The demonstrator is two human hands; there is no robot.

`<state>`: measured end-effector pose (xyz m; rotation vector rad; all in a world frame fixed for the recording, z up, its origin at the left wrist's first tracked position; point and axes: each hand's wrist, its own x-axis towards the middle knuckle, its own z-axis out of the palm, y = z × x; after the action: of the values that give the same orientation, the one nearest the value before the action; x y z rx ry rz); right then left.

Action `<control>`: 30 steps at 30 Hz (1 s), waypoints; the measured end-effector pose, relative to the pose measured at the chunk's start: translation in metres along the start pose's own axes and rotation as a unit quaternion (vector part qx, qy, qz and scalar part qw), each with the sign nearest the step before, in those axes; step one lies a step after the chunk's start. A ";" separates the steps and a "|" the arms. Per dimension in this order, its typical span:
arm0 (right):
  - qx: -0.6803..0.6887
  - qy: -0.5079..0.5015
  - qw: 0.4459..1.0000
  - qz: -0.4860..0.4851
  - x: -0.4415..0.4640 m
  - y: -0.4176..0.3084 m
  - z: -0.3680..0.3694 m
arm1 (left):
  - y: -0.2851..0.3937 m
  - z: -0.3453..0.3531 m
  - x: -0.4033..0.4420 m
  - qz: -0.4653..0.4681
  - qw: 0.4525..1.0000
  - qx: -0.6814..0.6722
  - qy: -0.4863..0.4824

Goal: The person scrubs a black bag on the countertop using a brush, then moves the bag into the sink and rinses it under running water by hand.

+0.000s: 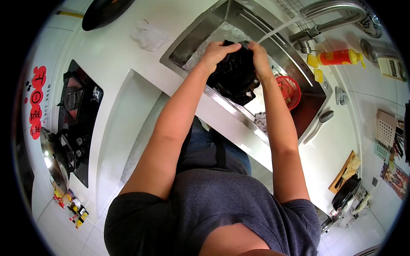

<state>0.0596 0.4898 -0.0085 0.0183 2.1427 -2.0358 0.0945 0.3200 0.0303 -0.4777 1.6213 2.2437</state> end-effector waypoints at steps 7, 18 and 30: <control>-0.149 -0.152 0.976 -0.051 -0.011 0.011 -0.016 | 0.026 -0.010 -0.012 0.070 0.988 -0.137 0.014; -0.053 -0.038 0.975 0.211 -0.013 0.145 -0.031 | 0.013 -0.017 -0.015 0.111 0.987 -0.085 0.077; 0.328 -0.036 0.940 0.084 -0.049 -0.008 0.022 | -0.034 -0.028 0.010 -0.048 0.936 -0.348 0.011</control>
<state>0.1093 0.4729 0.0052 0.2050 1.2788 -2.4847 0.1031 0.3039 -0.0115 -0.7277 0.7339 2.6927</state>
